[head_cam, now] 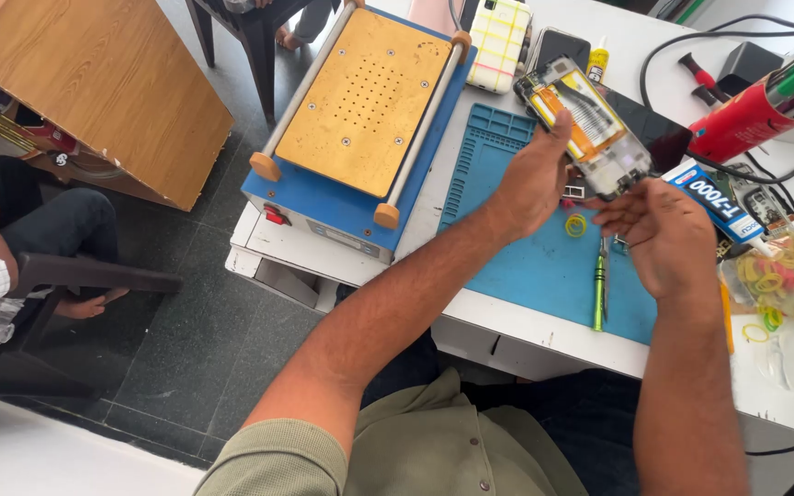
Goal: The person assembles a smartphone by placing the internal chassis into a white back cover and securing it with multiple rubber bands. They then handle a separate disassembled phone chassis, inspecting the battery and internal components.
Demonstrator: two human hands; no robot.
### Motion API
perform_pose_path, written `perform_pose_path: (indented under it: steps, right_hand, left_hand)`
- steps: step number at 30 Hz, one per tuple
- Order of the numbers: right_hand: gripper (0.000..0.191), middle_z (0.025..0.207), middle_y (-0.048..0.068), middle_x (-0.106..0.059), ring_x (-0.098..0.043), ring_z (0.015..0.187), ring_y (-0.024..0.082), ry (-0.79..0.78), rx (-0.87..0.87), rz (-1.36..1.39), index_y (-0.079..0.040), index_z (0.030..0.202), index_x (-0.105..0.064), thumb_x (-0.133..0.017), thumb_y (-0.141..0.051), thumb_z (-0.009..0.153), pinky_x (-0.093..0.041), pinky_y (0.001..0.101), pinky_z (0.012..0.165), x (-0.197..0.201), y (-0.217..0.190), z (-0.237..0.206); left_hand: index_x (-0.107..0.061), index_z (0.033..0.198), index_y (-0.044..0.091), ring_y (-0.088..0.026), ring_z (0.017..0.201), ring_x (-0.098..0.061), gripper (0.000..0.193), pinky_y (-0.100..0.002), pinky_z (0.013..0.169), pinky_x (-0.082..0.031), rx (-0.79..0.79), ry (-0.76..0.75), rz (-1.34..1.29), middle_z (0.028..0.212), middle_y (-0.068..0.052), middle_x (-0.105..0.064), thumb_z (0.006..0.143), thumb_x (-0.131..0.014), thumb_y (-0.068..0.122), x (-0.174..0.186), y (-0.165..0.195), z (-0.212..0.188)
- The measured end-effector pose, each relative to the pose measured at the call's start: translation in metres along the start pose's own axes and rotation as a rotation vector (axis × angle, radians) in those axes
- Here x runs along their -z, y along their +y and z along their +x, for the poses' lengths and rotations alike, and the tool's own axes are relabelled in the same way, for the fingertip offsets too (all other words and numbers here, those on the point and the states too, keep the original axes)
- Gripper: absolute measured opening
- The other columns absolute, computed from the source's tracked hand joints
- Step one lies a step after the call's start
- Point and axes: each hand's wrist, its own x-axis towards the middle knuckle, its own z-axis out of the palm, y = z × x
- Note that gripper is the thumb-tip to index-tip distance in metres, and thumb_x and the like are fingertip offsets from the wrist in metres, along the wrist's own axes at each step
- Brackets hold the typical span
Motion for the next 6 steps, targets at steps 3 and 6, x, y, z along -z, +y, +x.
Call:
perform_pose_path:
  steps: [3,6]
  right_hand:
    - [0.04,0.116,0.023,-0.074,-0.072,0.102,0.033,-0.045,-0.075,0.324,0.002,0.134,-0.06,-0.051,-0.031,0.112,-0.058,0.0413,0.091,0.012,0.004,0.005]
    - [0.032,0.127,0.022,-0.068,-0.069,0.112,0.036,0.048,0.001,0.365,-0.001,0.137,-0.053,-0.058,-0.026,0.118,-0.053,0.047,0.098,0.039,0.013,0.007]
  left_hand:
    - [-0.031,0.156,0.006,-0.022,0.124,-0.053,0.06,-0.036,0.101,-0.049,0.049,0.021,0.253,0.139,-0.013,-0.055,0.109,-0.048,0.04,0.001,-0.012,0.004]
    - [-0.034,0.156,0.001,-0.021,0.122,-0.051,0.066,-0.035,0.095,-0.052,0.06,-0.096,0.409,0.139,-0.015,-0.055,0.106,-0.061,0.034,0.023,-0.025,-0.006]
